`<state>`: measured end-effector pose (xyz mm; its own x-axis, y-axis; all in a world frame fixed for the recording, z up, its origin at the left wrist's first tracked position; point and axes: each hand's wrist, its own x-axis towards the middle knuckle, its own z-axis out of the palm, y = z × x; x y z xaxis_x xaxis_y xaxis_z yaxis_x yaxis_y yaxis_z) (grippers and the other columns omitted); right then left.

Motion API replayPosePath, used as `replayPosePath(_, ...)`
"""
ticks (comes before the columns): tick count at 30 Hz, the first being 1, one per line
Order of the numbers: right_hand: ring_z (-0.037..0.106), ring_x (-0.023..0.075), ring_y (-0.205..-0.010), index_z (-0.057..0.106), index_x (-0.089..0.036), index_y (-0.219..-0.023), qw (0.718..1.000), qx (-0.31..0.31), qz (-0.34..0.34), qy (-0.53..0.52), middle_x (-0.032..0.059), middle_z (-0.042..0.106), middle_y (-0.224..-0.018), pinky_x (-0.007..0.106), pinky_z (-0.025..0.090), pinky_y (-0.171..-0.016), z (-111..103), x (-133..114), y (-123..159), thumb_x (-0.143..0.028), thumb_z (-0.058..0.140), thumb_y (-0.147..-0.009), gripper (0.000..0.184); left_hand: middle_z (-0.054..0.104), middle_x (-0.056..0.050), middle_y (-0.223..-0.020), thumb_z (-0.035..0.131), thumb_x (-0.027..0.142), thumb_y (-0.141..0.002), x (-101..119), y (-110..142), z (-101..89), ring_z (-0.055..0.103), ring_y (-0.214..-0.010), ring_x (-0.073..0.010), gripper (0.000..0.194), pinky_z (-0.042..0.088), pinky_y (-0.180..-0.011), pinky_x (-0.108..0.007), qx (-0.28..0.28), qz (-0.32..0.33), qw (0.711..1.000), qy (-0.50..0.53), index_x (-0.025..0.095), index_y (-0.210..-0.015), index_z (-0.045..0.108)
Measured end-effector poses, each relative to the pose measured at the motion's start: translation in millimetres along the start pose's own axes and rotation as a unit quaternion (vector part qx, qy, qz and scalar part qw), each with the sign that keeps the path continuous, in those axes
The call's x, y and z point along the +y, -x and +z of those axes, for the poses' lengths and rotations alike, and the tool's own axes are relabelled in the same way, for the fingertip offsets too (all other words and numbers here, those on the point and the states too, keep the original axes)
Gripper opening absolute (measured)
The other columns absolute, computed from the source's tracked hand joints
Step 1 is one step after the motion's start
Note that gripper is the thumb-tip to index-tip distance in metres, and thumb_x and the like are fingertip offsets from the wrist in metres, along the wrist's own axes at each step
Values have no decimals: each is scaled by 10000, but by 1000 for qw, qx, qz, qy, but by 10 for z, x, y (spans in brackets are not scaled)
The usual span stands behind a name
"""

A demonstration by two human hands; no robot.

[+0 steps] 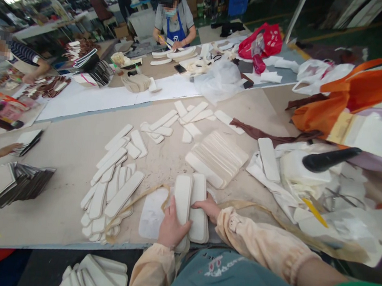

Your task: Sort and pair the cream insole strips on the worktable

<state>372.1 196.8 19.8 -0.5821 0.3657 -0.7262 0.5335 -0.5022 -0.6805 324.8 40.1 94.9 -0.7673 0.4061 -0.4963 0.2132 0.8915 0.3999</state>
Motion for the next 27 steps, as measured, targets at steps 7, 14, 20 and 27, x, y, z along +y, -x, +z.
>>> replayPosePath(7,632,234,-887,515,-208,-1116,998,-49,0,-38,27,684,-951,346,523,-760,-164,-20,94,-180,709,-500,646,434,-230,-1395,652,408,-763,68,18,-69,528,-1260,-332,1076,457,-981,-416,-5,-14,1000,11,123,-1549,-26)
replayPosePath(14,659,246,-750,608,-159,-1034,983,-156,63,-77,79,737,-862,366,541,-689,-590,-100,285,-242,683,-514,532,384,-273,-1462,669,477,-751,62,-3,-101,464,-1320,-398,1116,432,-1009,-485,-9,-12,1000,12,106,-1550,-15)
replayPosePath(20,699,302,-834,665,-117,-991,967,-215,83,-113,137,759,-866,425,542,-817,-1029,-270,433,-313,666,-546,486,117,-309,-1586,696,533,-712,98,114,-168,90,-1497,-395,1129,192,-1192,-508,77,14,997,22,17,-1522,101)
replayPosePath(27,677,329,-959,629,-139,-1163,971,-234,-45,-32,132,732,-1085,443,545,-839,-864,-1109,865,-284,703,-567,618,145,-175,-1628,619,607,-798,832,277,-392,133,-1507,-303,1029,167,-1228,-434,-28,124,897,424,117,-1552,119)
